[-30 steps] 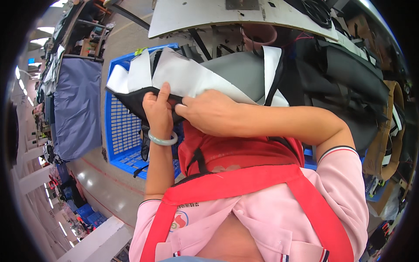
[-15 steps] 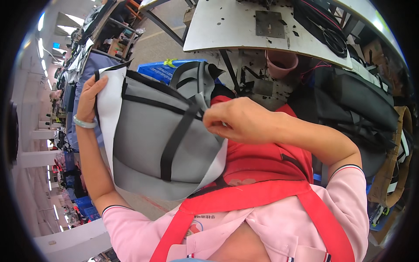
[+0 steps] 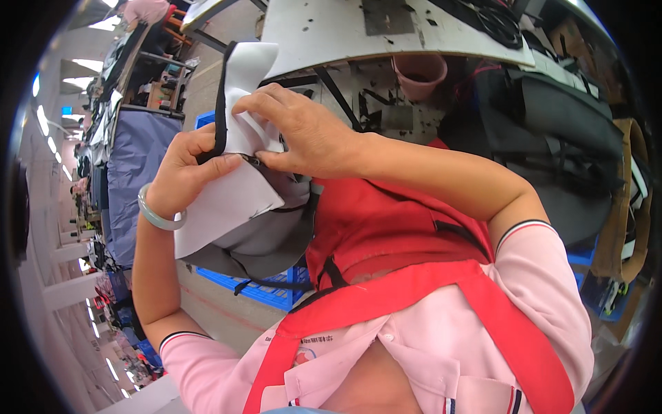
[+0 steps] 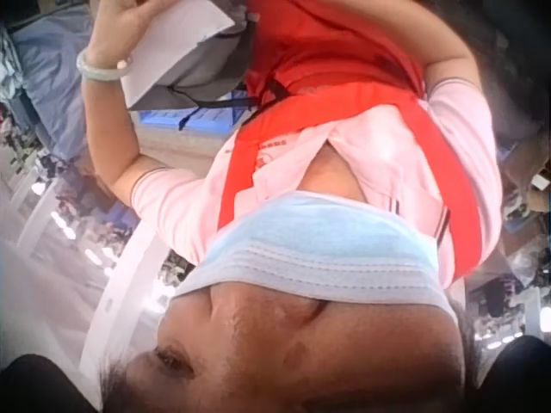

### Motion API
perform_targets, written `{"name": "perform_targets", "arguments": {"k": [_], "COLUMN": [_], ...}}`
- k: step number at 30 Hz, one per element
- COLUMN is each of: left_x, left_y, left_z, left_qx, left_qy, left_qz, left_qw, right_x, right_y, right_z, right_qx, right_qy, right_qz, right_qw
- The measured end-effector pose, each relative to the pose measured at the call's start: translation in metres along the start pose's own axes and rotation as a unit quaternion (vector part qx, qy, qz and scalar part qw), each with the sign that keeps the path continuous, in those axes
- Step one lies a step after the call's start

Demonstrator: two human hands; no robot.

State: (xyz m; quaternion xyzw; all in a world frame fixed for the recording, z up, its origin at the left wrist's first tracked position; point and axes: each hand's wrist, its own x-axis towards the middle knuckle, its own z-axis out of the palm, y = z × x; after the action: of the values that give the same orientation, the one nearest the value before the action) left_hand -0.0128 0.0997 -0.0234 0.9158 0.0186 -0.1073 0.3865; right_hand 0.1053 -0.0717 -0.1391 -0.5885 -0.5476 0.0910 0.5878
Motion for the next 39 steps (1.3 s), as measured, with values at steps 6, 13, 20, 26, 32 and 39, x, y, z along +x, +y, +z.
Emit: {"name": "perform_targets", "arguments": {"k": [6, 13, 20, 26, 32, 39], "left_x": [0.009, 0.019, 0.022, 0.022, 0.020, 0.067], "left_y": [-0.005, -0.018, -0.029, -0.034, -0.036, -0.049], "left_z": [0.022, 0.022, 0.026, 0.029, 0.068, 0.083], "left_qx": [-0.194, -0.261, -0.264, -0.290, -0.130, 0.060], "left_qy": [-0.030, -0.062, -0.045, -0.044, -0.072, 0.120], "left_qz": [-0.094, -0.131, -0.117, -0.127, -0.017, 0.096], "left_qw": [0.976, 0.955, 0.956, 0.947, 0.989, 0.986], "right_x": [-0.019, -0.001, -0.003, -0.007, -0.047, -0.154], "right_y": [0.021, 0.034, 0.023, 0.022, 0.036, 0.063], "right_z": [0.011, 0.001, -0.010, -0.009, -0.009, -0.038], "right_qx": [-0.100, -0.157, -0.249, -0.225, -0.179, -0.043], "right_qy": [0.061, 0.040, -0.008, 0.006, -0.018, 0.053], "right_qz": [-0.057, -0.025, 0.036, 0.034, 0.017, 0.143], "right_qw": [0.991, 0.986, 0.968, 0.974, 0.984, 0.987]}}
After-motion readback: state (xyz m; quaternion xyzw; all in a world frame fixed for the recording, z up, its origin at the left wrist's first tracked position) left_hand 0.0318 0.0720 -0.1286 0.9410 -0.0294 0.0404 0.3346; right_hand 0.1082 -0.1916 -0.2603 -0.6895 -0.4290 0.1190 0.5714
